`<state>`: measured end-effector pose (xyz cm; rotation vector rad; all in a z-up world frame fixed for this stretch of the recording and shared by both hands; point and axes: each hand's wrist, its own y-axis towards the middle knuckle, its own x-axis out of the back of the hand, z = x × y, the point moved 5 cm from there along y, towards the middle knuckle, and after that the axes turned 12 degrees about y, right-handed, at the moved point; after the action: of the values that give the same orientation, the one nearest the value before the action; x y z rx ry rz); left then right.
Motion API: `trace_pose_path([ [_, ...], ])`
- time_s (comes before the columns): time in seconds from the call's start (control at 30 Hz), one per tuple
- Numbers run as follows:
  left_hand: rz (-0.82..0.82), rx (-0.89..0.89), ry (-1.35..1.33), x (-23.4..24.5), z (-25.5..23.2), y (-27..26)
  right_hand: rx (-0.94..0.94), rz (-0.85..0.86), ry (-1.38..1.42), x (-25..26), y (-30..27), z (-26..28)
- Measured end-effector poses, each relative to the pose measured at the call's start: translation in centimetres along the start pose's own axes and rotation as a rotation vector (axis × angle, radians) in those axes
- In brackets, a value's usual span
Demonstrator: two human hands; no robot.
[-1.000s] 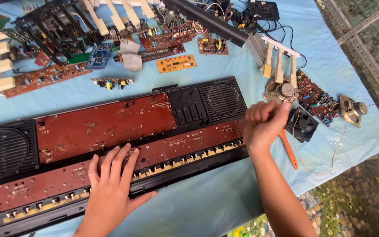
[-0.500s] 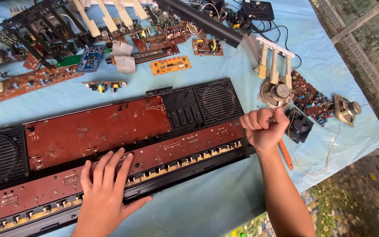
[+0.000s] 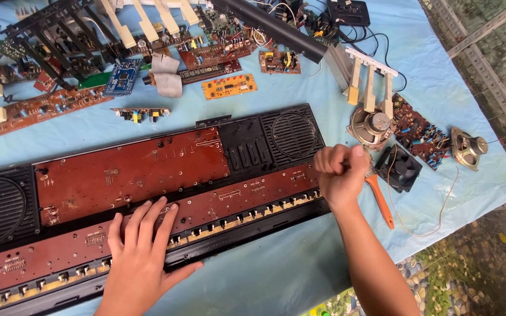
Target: The person uses a screwdriver to unscrew and remove a screw from the back panel of a disassembled electronic device. The person then places the screw on the table.
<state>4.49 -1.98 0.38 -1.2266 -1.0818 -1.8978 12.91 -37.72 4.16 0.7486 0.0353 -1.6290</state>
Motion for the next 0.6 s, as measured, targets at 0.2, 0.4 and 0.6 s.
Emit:
trace_pose_path([
  [0.2,-0.003,-0.008,-0.022,0.1,0.1,0.1,-0.261,0.212,0.167,2.0,1.7,0.1],
  [0.4,-0.011,-0.004,-0.058,0.5,0.1,0.2,-0.447,0.510,0.200,1.2,2.9,0.7],
  [0.6,-0.022,0.000,-0.077,0.8,0.1,0.3,-0.309,0.278,-0.047,0.6,3.7,1.9],
])
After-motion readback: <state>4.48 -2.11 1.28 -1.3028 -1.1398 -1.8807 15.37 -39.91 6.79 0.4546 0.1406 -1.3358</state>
